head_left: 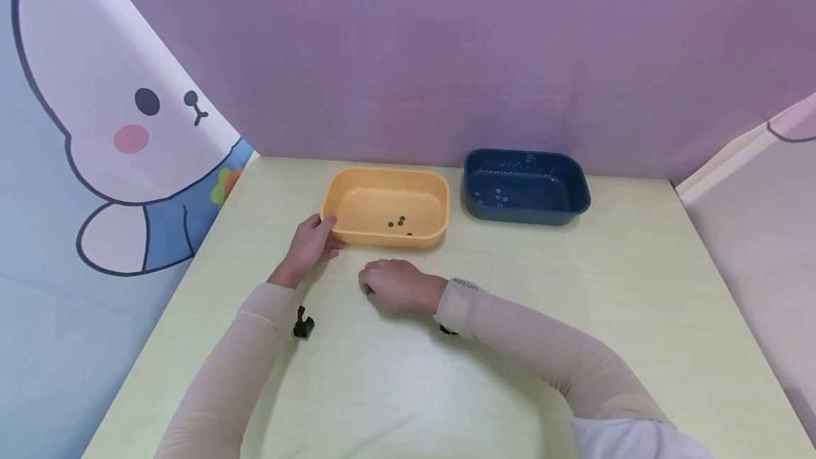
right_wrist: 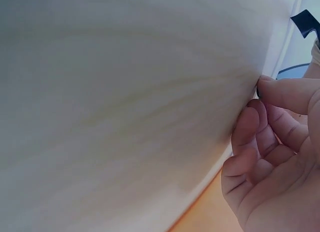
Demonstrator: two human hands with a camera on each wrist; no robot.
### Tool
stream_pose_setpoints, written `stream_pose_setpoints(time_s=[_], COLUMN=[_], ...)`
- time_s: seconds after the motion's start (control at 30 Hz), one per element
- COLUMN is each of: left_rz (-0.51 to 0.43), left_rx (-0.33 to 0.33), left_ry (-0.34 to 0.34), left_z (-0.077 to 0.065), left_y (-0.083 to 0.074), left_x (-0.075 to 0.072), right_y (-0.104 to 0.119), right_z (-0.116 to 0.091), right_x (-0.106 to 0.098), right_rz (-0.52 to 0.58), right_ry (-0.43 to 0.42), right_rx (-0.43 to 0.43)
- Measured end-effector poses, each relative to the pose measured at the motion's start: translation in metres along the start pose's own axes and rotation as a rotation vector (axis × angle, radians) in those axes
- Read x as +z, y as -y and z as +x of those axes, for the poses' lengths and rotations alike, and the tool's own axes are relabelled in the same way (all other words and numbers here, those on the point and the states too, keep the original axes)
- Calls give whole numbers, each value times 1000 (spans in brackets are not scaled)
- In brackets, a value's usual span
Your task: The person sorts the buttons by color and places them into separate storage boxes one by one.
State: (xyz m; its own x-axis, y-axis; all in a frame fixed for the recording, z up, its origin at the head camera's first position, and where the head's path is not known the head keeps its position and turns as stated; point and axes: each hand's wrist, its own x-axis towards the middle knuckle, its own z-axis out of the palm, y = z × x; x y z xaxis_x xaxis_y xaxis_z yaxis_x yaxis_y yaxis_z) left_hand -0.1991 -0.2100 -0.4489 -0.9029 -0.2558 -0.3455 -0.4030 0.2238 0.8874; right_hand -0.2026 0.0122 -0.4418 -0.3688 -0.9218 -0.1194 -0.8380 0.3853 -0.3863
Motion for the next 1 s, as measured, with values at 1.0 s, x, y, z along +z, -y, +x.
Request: stream_pose_setpoints(time_s=[1.0], left_rz=[0], left_rx=[2], left_ry=[-2], left_z=[3], left_y=[3], left_x=[1], right_y=[-1], right_z=[-3], right_x=[-18], right_rz=[93], right_ry=[-149], right_rx=[-88])
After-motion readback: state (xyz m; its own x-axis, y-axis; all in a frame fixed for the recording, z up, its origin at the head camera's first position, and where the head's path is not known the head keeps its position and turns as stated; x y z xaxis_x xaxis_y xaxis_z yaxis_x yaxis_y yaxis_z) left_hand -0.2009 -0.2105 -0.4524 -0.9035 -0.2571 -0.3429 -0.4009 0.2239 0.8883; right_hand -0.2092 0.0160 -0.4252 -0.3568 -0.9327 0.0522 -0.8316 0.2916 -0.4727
